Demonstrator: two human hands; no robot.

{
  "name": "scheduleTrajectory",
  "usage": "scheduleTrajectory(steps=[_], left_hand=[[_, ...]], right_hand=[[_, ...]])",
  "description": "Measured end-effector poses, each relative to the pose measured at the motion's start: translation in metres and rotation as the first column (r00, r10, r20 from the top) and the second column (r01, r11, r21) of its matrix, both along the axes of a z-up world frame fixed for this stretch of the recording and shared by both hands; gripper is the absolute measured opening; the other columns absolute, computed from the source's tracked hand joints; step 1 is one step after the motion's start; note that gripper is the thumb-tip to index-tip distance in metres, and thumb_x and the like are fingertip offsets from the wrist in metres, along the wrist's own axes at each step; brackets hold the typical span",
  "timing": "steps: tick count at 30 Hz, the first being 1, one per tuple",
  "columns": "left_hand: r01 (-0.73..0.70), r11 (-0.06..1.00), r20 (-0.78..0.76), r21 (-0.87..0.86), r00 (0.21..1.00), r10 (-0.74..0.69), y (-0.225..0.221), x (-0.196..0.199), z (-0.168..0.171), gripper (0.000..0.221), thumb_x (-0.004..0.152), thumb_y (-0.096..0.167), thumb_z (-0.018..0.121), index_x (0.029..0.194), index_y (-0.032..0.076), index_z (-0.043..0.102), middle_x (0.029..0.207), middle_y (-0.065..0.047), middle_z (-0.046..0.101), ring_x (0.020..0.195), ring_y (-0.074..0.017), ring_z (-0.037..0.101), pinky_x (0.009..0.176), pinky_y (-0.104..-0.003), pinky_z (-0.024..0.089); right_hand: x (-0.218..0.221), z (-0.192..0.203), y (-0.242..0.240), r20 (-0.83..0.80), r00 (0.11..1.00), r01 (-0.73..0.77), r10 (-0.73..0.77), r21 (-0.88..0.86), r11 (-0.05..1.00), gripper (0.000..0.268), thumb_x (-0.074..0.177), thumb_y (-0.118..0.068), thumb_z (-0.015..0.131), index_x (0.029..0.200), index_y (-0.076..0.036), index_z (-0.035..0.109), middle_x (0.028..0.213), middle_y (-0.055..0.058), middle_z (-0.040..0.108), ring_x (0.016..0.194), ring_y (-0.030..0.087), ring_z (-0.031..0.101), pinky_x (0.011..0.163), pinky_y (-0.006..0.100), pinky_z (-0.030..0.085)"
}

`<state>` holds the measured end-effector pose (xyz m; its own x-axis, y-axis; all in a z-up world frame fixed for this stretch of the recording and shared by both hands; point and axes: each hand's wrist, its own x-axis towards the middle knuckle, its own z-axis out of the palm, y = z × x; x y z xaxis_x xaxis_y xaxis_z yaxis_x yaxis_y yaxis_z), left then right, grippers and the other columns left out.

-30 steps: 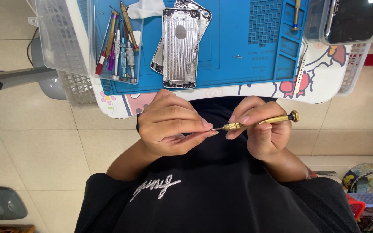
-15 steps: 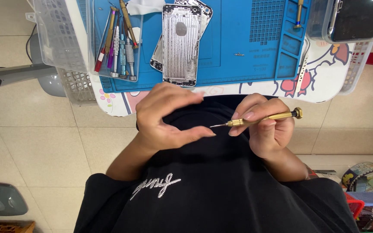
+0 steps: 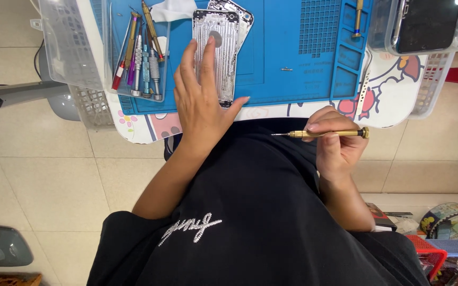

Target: Replacing internal components and screws of a disassembled mobile phone housing.

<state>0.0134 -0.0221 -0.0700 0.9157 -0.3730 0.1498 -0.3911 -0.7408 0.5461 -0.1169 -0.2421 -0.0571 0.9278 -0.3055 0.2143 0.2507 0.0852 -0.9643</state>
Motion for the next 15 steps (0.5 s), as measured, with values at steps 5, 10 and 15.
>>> scheduleTrajectory(steps=[5,10,15], left_hand=[[-0.043,0.995,-0.004,0.086,0.999,0.044,-0.001,0.005,0.001,0.122,0.068,0.043,0.099,0.162,0.013,0.028,0.16,-0.022,0.027,0.143,-0.0423,0.036,0.112,-0.056,0.037],[-0.043,0.996,-0.005,0.076,0.999,0.044,0.008,0.006,-0.002,0.121,0.071,0.042,0.102,0.162,0.011,0.028,0.162,-0.024,0.024,0.145,-0.0434,0.033,0.115,-0.058,0.035],[-0.026,0.991,-0.12,-0.13,0.993,0.011,0.018,0.01,-0.002,0.122,0.07,0.015,0.1,0.163,0.008,0.022,0.162,-0.027,0.018,0.147,-0.044,0.034,0.122,-0.053,0.039]], right_hand=[[-0.002,-0.008,-0.006,-0.014,1.0,-0.001,0.001,0.009,1.0,0.033,0.111,-0.031,0.064,0.106,0.001,0.066,0.086,0.011,0.064,0.076,0.017,0.061,0.065,0.024,0.05],[-0.001,-0.016,-0.011,-0.008,1.0,0.005,-0.005,0.015,1.0,0.03,0.111,-0.029,0.063,0.107,0.001,0.066,0.091,0.012,0.065,0.078,0.017,0.062,0.067,0.025,0.052],[0.001,-0.009,-0.011,-0.054,0.999,0.002,0.002,0.068,0.998,0.015,0.105,-0.012,0.068,0.11,0.002,0.066,0.092,0.014,0.068,0.078,0.017,0.066,0.073,0.027,0.058]])
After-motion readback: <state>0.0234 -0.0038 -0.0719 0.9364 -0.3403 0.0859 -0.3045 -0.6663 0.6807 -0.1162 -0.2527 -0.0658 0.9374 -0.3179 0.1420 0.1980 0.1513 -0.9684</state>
